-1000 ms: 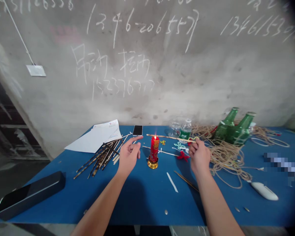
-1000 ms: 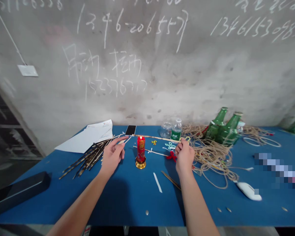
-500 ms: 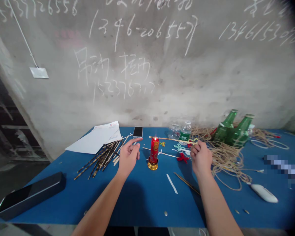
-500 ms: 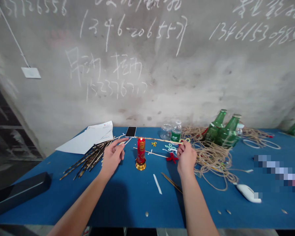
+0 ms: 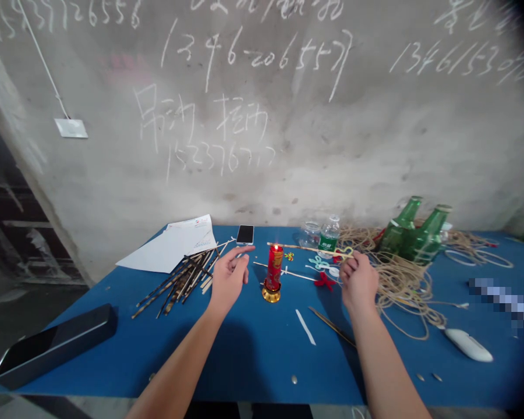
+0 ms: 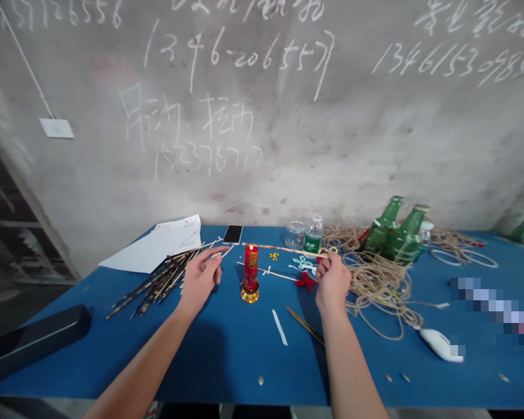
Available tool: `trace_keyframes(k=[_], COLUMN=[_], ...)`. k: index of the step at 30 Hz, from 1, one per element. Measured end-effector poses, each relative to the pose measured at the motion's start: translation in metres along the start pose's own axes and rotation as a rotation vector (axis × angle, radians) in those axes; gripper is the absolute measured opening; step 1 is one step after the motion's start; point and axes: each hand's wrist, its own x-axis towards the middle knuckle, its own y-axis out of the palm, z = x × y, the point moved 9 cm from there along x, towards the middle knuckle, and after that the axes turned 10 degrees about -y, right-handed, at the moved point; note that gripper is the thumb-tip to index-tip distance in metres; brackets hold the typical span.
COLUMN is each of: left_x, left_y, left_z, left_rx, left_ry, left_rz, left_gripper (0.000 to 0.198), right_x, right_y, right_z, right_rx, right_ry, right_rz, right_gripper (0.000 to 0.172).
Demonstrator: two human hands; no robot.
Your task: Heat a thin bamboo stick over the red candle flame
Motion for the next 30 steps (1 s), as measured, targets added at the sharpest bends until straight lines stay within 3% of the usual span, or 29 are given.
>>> trace_keyframes(k=[30], left_x=[0.0005], left_y=[-0.0001], left_z=[0.0006], left_rx=[-0.01], left_ry=[-0.005], left_rz=[0.0], left_gripper=[0.044], right_x=[0.0056], right_y=[-0.0058], right_z=[-0.0004], right_rx=[0.014], right_ry=[-0.009], right_rz=[-0.025], right_gripper=[0.047])
